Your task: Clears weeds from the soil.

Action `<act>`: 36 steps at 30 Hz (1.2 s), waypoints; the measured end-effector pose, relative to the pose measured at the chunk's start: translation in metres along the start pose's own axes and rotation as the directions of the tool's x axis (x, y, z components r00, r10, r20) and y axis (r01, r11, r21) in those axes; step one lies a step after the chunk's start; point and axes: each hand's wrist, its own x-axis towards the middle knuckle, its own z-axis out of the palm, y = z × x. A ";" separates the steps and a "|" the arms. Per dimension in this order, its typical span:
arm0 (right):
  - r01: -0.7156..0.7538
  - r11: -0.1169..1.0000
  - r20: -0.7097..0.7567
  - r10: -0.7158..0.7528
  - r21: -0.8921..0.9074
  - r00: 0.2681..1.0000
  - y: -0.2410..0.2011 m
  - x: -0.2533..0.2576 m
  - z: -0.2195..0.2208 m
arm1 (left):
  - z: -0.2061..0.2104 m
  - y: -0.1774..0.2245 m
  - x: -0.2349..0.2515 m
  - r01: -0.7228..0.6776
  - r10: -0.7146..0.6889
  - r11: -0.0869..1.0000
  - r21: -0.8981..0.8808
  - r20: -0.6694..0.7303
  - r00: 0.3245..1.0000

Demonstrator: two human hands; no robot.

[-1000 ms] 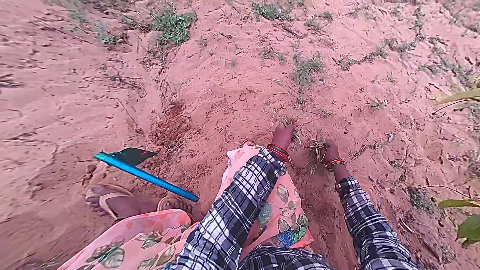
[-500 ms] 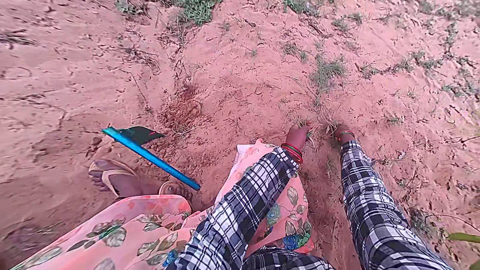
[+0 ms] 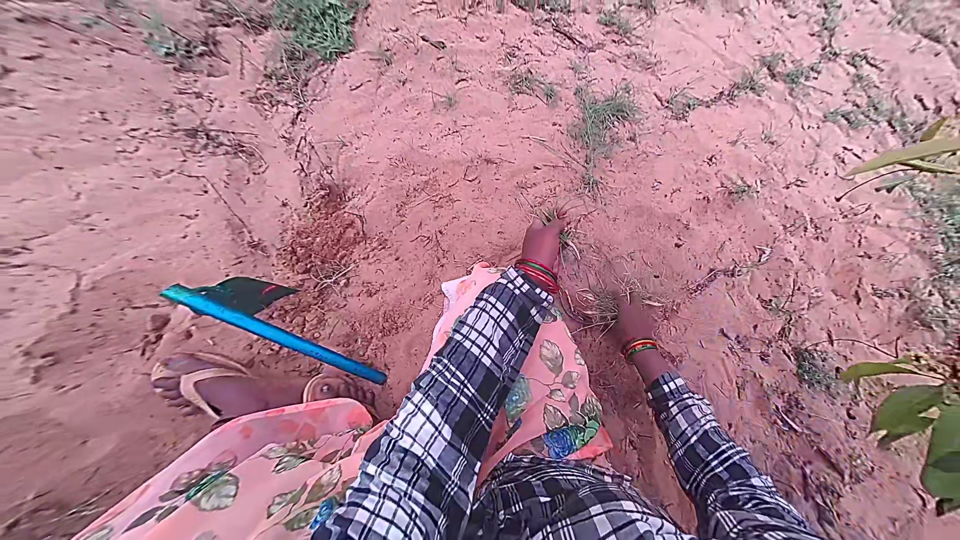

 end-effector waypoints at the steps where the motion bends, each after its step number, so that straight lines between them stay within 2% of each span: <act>1: 0.052 0.998 -0.032 -0.051 0.021 0.998 -0.005 -0.009 0.002 | 0.001 0.000 0.000 -0.013 0.013 1.000 0.011 -0.002 1.000; 3: 0.120 0.988 -0.066 -0.115 0.094 0.991 -0.010 -0.013 -0.003 | 0.000 -0.001 0.000 -0.031 0.031 0.999 0.031 -0.012 0.999; 6: 0.112 0.947 -0.174 -0.061 0.301 0.983 -0.019 0.004 -0.029 | -0.001 0.000 -0.002 -0.059 0.060 0.996 0.065 -0.022 0.998; 8: 0.122 0.922 -0.223 -0.040 0.367 0.974 -0.029 0.027 -0.039 | -0.003 0.001 -0.001 -0.069 0.071 0.995 0.067 -0.029 0.997; 10: 0.121 0.938 -0.181 -0.063 0.325 0.981 -0.041 0.054 -0.034 | -0.003 0.000 0.000 -0.064 0.066 0.997 0.044 -0.042 0.997; 12: 0.104 0.968 -0.062 -0.093 0.227 0.994 -0.065 0.064 -0.021 | -0.002 -0.001 0.000 -0.057 0.059 0.998 0.034 -0.044 0.997; 14: 0.129 0.986 0.018 -0.131 0.105 0.991 -0.094 0.051 -0.007 | -0.003 -0.003 0.001 -0.051 0.054 0.997 0.053 -0.048 0.997; 16: 0.172 0.984 0.025 -0.173 0.039 0.985 -0.107 0.034 0.001 | -0.004 -0.004 0.004 -0.048 0.050 0.997 0.056 -0.045 0.998; 18: 0.237 0.970 -0.024 -0.236 0.052 0.971 -0.095 0.023 0.006 | -0.003 -0.004 0.004 -0.052 0.054 0.997 0.053 -0.040 0.998; 20: 0.216 0.975 -0.070 -0.212 0.051 0.975 -0.068 0.018 0.004 | -0.001 -0.003 0.003 -0.054 0.056 0.998 0.042 -0.039 0.998; 23: 0.028 0.992 -0.112 -0.014 0.125 0.994 -0.012 0.021 -0.011 | -0.002 -0.004 0.002 -0.049 0.050 0.998 0.050 -0.016 0.999; 25: -0.114 0.969 -0.141 0.147 0.218 0.979 0.026 0.021 -0.025 | -0.002 -0.002 0.001 -0.043 0.043 0.998 0.054 -0.006 0.999; 28: -0.238 0.858 -0.219 0.367 0.455 0.904 0.064 0.011 -0.043 | -0.002 0.000 0.001 -0.034 0.034 0.999 0.042 -0.006 0.999; 30: -0.219 0.779 -0.234 0.422 0.588 0.876 0.073 0.003 -0.049 | -0.001 -0.003 0.000 -0.035 0.035 0.998 0.050 -0.007 0.999; 32: -0.068 0.645 -0.216 0.352 0.761 0.911 0.070 -0.002 -0.049 | -0.001 -0.004 0.000 -0.026 0.025 0.997 0.066 0.011 1.000; 34: 0.063 0.422 -0.149 0.172 0.904 0.974 0.060 -0.004 -0.052 | 0.000 -0.005 -0.002 0.004 -0.006 0.997 0.079 0.028 1.000; 36: 0.064 0.279 -0.082 0.054 0.958 0.995 0.048 -0.007 -0.068 | 0.002 -0.005 -0.004 0.028 -0.033 0.996 0.090 0.046 0.998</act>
